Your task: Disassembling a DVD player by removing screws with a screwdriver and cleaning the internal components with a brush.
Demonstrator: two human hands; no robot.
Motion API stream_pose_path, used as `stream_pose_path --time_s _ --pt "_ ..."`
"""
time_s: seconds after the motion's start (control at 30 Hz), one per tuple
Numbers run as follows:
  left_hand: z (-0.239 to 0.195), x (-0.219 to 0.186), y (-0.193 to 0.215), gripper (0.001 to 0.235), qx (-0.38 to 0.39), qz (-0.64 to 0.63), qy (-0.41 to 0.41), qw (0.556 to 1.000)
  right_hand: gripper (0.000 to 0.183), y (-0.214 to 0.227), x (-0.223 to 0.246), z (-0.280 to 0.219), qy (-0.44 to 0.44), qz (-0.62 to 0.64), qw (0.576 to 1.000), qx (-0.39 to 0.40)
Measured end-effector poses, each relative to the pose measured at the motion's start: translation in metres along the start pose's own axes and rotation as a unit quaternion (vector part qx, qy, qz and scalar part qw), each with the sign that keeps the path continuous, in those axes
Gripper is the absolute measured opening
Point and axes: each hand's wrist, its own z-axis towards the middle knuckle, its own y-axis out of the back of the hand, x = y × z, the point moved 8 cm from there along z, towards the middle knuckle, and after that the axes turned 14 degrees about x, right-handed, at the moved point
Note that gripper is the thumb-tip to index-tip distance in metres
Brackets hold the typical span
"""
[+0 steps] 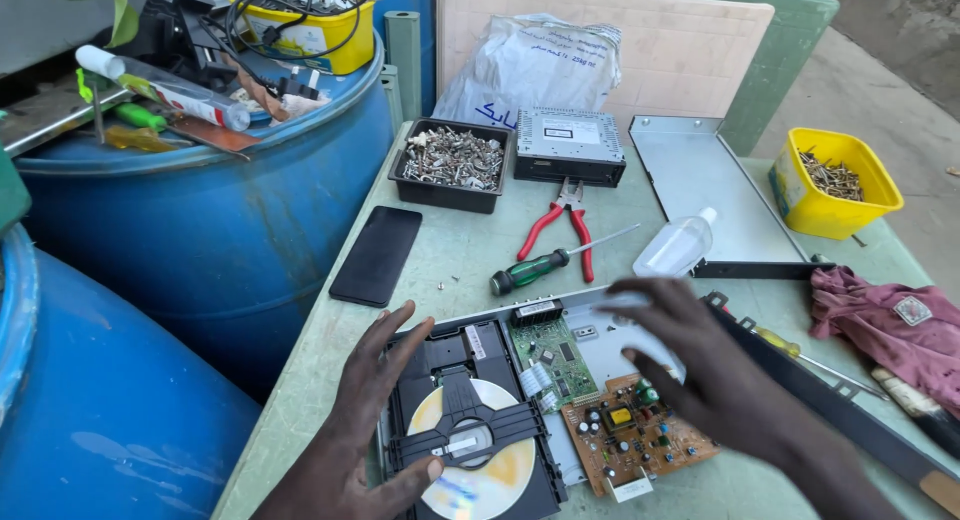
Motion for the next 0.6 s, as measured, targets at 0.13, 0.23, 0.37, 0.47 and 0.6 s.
stream_pose_path --time_s 0.13,0.23,0.37,0.47,0.6 --pt "0.002 0.005 -0.005 0.082 0.006 -0.026 0.077 0.997 0.045 -0.044 0.011 -0.013 -0.049 0.015 0.997 0.062" --pt "0.002 0.01 -0.005 0.072 -0.007 0.0 0.078 0.997 0.051 -0.053 0.022 -0.012 -0.004 0.012 0.999 0.05" --pt "-0.002 0.013 -0.005 0.066 -0.021 -0.005 0.077 0.997 0.058 -0.045 0.014 -0.021 -0.049 0.061 0.996 0.047" --pt "-0.001 0.018 -0.005 0.064 -0.014 -0.028 0.105 0.994 0.041 -0.021 0.008 -0.043 -0.039 0.07 0.995 -0.053" --pt "0.001 0.024 -0.003 0.065 -0.04 0.006 0.143 0.989 0.028 -0.028 -0.011 -0.083 -0.074 0.036 0.995 -0.056"
